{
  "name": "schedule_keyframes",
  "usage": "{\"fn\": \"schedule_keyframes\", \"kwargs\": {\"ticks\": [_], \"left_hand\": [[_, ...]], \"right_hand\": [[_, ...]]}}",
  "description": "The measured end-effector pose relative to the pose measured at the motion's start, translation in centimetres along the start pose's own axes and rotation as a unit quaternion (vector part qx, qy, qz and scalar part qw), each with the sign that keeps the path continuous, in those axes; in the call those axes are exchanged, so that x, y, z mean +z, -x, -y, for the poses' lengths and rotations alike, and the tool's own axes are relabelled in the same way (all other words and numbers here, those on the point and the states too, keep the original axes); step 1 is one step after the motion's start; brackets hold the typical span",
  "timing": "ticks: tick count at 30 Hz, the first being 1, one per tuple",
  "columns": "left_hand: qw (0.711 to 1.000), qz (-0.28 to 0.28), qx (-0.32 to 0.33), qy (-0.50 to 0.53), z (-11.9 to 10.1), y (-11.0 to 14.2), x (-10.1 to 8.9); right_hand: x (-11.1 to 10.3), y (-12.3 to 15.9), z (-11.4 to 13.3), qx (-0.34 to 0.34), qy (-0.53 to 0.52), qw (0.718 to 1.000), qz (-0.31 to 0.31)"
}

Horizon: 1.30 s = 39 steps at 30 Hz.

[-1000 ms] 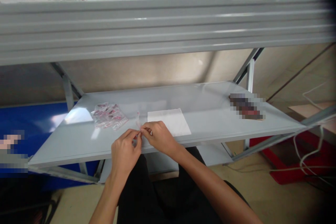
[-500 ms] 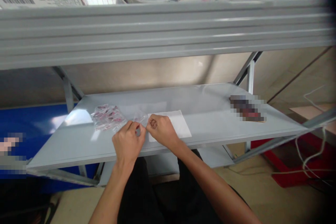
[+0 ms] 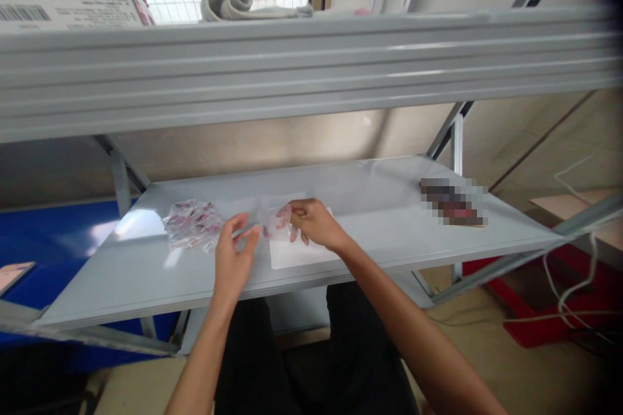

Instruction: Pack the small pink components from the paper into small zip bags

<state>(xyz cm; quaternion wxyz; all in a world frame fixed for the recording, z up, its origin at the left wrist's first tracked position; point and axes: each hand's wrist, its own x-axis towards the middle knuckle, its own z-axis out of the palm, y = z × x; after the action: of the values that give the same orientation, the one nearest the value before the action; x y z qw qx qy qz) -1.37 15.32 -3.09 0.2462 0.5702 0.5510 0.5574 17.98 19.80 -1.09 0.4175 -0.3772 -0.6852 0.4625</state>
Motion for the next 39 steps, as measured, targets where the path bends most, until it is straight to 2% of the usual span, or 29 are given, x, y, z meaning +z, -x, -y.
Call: {"fn": "schedule_keyframes", "kwargs": {"ticks": [2,4,5,7,12,18,22,33,39], "left_hand": [[0.989,0.054,-0.082,0.111,0.5,-0.7,0.0],[0.962,0.128,-0.139,0.195,0.9,-1.0,0.2],[0.952,0.155,-0.153,0.215,1.0,-1.0,0.3],[0.947,0.174,-0.161,0.217,1.3,-1.1,0.6],[0.963,0.142,-0.138,0.183,2.5,-2.0,1.3],[0.976,0.15,-0.086,0.136,2.3,-4.0,2.1],[0.98,0.161,-0.055,0.107,2.0,-5.0,2.5],[0.986,0.158,-0.031,0.036,2.1,-5.5,2.3],[0.989,0.147,0.013,-0.013,2.1,-6.3,2.4]], "right_hand": [[-0.5,0.0,0.0,0.006,-0.026,1.0,0.016],[-0.9,0.0,-0.2,0.011,-0.034,0.999,0.019],[-1.0,0.1,-0.5,0.013,-0.035,0.999,0.014],[-1.3,0.2,-1.0,0.027,-0.044,0.999,0.0],[-2.2,1.0,-2.3,0.098,-0.126,0.986,-0.04],[-2.7,1.5,-3.8,0.055,-0.083,0.993,-0.062],[-2.9,1.3,-4.8,0.047,-0.095,0.993,-0.051],[-3.2,1.3,-6.6,0.059,-0.099,0.992,-0.043],[-3.0,1.0,-6.9,0.04,-0.138,0.988,-0.06]]}}
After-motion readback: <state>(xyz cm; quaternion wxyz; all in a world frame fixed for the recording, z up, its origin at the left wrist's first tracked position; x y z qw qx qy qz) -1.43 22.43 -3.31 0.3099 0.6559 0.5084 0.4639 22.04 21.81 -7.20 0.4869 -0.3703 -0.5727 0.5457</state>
